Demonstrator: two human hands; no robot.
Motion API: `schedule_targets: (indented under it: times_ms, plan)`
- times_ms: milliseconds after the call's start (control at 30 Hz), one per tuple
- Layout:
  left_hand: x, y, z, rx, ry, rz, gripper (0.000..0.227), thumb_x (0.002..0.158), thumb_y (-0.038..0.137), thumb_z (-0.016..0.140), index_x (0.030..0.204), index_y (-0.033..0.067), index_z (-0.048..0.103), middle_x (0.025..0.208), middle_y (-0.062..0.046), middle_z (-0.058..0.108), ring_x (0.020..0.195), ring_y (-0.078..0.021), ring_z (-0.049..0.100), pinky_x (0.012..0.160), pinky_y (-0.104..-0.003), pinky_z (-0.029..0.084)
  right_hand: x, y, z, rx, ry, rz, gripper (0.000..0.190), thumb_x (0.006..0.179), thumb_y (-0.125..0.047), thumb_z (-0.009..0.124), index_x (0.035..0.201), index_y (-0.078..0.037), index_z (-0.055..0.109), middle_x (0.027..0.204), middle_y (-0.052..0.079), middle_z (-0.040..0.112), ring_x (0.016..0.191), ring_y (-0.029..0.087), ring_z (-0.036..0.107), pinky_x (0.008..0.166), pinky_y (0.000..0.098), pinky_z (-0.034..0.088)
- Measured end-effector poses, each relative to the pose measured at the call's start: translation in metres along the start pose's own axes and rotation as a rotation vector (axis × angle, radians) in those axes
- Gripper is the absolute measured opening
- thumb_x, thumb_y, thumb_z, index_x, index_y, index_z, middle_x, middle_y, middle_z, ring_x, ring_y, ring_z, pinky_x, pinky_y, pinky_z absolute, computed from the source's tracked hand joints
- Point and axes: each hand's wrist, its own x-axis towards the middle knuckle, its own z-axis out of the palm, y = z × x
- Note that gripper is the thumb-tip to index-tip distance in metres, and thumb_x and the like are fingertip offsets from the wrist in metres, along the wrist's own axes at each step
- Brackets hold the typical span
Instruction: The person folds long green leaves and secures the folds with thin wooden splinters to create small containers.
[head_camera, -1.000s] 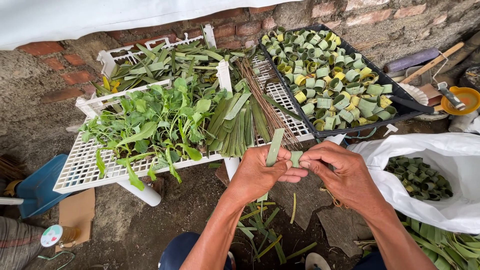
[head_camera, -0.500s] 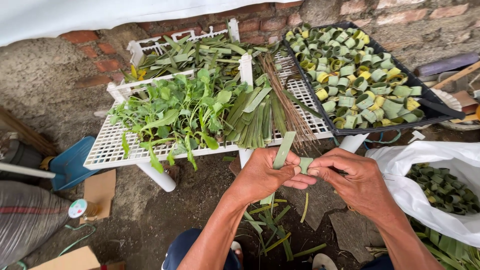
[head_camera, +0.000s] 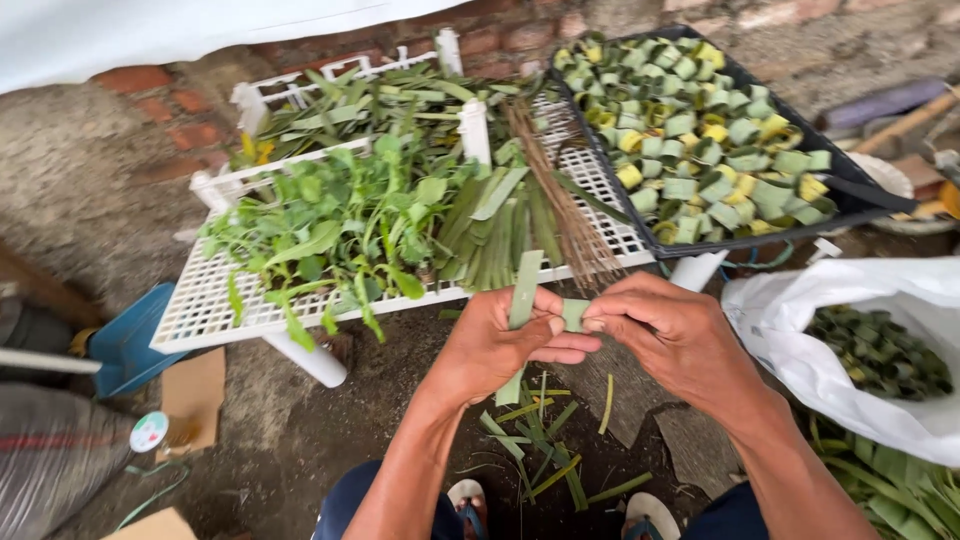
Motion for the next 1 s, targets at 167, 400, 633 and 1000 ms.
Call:
schedule_targets:
  times_ms: [167, 400, 633, 1000]
  plan:
    - [0.013, 0.001, 0.006, 0.001, -0.027, 0.017, 0.009, 0.102, 0.005, 0.059, 0.099, -0.0019, 0.065, 0.110, -0.033, 0.071, 0.102, -0.0488, 0.075, 0.091, -0.056, 0.068, -0.008, -0.001, -0.010, 0.017, 0.015, -0.025, 0.024, 0.097, -0.007, 0.064, 0.120, -0.011, 0.073, 0.109, 0.007, 0.070, 0.086, 0.017, 0.072, 0.069, 0.0323, 0.053]
    - [0.025, 0.003, 0.023, 0.020, -0.028, -0.048, 0.013, 0.101, -0.002, 0.058, 0.103, -0.0083, 0.069, 0.115, -0.032, 0.072, 0.101, -0.0453, 0.076, 0.089, -0.050, 0.070, -0.016, -0.004, -0.015, 0.016, 0.062, 0.020, 0.022, 0.098, -0.005, 0.063, 0.116, -0.008, 0.074, 0.101, 0.006, 0.069, 0.060, 0.010, 0.056, 0.053, 0.0265, 0.040]
    - [0.033, -0.005, 0.032, 0.007, -0.032, 0.002, 0.017, 0.096, -0.013, 0.054, 0.109, -0.0194, 0.063, 0.110, -0.045, 0.065, 0.095, -0.0484, 0.071, 0.080, -0.051, 0.067, -0.016, -0.006, -0.019, 0.067, 0.217, 0.132, 0.018, 0.087, 0.001, 0.074, 0.101, -0.006, 0.083, 0.081, 0.008, 0.076, 0.063, 0.012, 0.059, 0.057, 0.0304, 0.049]
    - [0.049, -0.008, 0.035, 0.066, -0.021, 0.062, 0.020, 0.096, -0.010, 0.055, 0.113, -0.0182, 0.063, 0.111, -0.041, 0.068, 0.098, -0.0447, 0.072, 0.085, -0.050, 0.067, -0.012, -0.007, -0.025, 0.029, 0.242, 0.219, 0.016, 0.088, 0.000, 0.073, 0.101, -0.004, 0.081, 0.084, 0.010, 0.077, 0.062, 0.014, 0.058, 0.054, 0.0304, 0.050]
